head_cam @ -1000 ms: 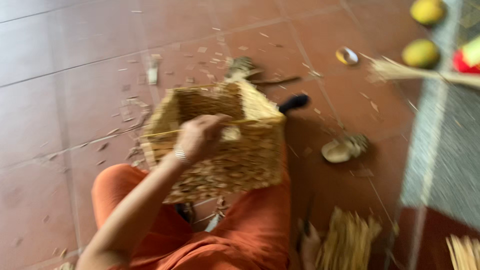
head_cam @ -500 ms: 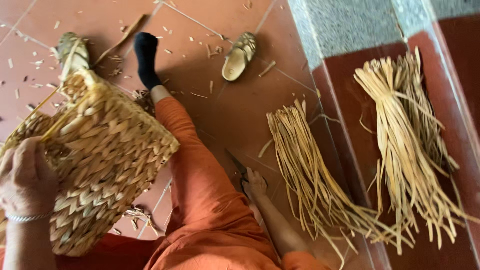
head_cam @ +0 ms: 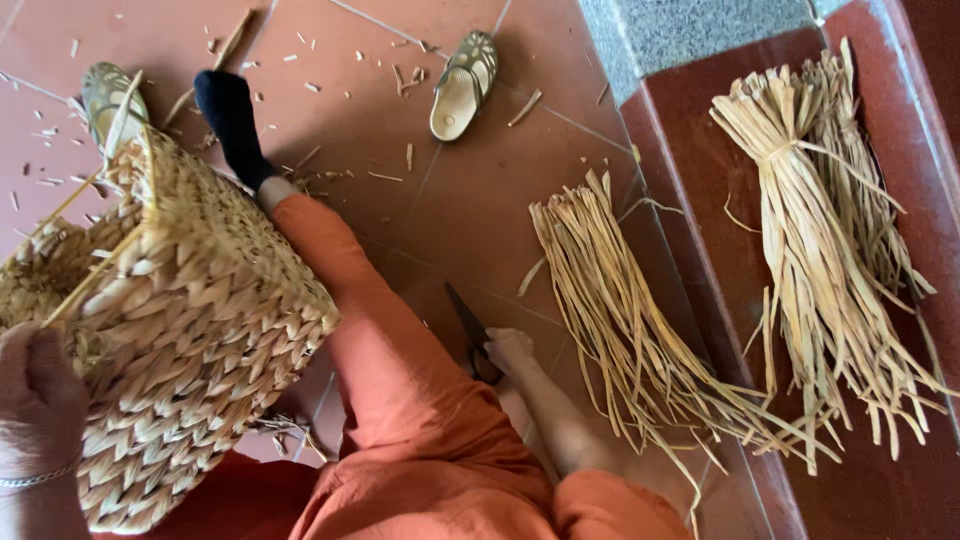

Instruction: The person sits on the floor with a woven water-hyacinth basket on their lap, tucks and weaves thin plant strips along the basket's rim by hand, and uses scissors to trim protruding ends and long strips before continuing to weave the border.

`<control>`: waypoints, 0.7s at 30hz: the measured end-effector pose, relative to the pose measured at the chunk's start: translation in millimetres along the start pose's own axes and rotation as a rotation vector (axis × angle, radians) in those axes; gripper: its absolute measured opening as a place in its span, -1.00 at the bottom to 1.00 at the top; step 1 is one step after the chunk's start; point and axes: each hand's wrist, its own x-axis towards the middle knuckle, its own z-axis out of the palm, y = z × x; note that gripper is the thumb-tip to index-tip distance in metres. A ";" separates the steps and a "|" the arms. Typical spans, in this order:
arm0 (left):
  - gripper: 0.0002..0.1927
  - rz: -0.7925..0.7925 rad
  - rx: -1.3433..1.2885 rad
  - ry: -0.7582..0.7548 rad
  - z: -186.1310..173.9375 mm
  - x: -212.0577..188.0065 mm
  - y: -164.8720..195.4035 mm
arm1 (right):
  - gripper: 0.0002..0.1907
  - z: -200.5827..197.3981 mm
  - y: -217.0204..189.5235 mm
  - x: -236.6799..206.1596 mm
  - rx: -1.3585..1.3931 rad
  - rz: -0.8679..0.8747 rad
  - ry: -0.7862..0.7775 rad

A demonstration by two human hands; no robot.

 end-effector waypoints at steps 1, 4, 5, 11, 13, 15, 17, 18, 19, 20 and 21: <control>-0.85 0.014 0.006 0.017 3.9 4.1 -8.0 | -0.71 -4.3 6.7 2.5 0.065 0.018 0.027; -0.81 -0.036 0.172 -0.053 10.9 16.4 -37.9 | -0.78 -18.1 28.5 9.9 -0.033 0.072 0.418; -0.84 -0.063 0.263 -0.106 15.7 21.2 -45.4 | -0.74 -24.0 37.8 12.7 -0.022 0.026 0.575; -0.86 -0.115 0.281 -0.230 31.4 35.6 -47.7 | -0.56 -44.9 69.4 28.3 -0.025 0.368 0.204; -0.80 -0.126 0.274 -0.231 27.6 40.9 -42.1 | -0.54 -46.4 72.5 30.7 -0.057 0.386 0.210; -0.73 -0.130 0.267 -0.229 23.5 47.1 -34.7 | -0.52 -46.0 75.4 30.2 -0.079 0.398 0.212; -0.66 -0.128 0.254 -0.210 18.0 54.9 -23.1 | -0.48 -44.3 77.5 29.3 -0.095 0.398 0.217; -0.63 -0.125 0.246 -0.198 14.5 58.7 -14.2 | -0.57 -43.7 79.0 27.5 -0.085 0.360 0.252; -0.59 -0.118 0.238 -0.177 10.4 63.7 -3.5 | -0.65 -42.5 79.1 24.6 -0.073 0.320 0.284; -0.56 -0.109 0.236 -0.161 4.5 68.6 8.9 | -0.72 -41.9 75.7 21.4 -0.058 0.277 0.317; -0.52 -0.095 0.243 -0.122 -3.1 72.6 22.5 | -0.76 -40.4 72.7 16.7 0.090 0.212 0.421</control>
